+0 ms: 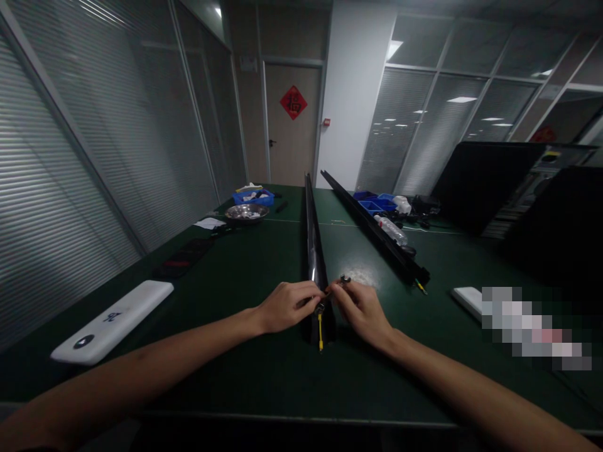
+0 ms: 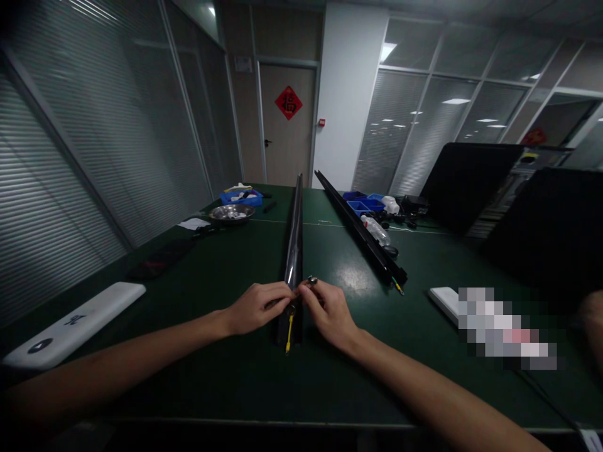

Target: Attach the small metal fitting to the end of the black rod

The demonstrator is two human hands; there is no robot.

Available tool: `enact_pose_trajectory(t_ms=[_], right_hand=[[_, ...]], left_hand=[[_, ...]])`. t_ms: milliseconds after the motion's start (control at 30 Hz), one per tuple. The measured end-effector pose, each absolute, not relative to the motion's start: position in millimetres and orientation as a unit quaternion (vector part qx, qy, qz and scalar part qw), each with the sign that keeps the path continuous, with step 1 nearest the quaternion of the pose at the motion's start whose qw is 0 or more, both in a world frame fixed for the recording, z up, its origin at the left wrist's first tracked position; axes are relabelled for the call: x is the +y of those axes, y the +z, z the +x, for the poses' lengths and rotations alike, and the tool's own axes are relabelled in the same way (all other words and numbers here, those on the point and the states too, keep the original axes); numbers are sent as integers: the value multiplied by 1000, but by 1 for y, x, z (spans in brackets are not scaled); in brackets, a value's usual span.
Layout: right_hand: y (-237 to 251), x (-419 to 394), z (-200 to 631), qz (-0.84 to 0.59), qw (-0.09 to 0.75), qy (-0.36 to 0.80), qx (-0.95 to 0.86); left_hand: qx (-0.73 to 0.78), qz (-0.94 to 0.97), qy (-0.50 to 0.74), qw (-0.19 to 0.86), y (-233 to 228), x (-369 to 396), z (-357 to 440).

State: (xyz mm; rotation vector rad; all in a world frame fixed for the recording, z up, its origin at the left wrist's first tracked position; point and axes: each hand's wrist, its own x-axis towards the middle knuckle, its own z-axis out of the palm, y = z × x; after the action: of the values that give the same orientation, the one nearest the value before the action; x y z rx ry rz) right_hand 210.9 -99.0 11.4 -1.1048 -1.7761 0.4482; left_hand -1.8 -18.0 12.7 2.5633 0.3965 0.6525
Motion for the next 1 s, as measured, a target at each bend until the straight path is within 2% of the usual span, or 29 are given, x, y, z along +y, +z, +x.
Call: enact_pose_trajectory(t_ms=[200, 500, 1000], right_hand=[[9, -102, 209, -475, 501, 184, -700], [3, -98, 208, -463, 512, 162, -705], [4, -98, 212, -427, 473, 189, -747]], left_hand=[[170, 912, 298, 225, 14, -15, -4], [140, 945, 210, 208, 14, -11, -1], [135, 957, 195, 167, 13, -13, -2]])
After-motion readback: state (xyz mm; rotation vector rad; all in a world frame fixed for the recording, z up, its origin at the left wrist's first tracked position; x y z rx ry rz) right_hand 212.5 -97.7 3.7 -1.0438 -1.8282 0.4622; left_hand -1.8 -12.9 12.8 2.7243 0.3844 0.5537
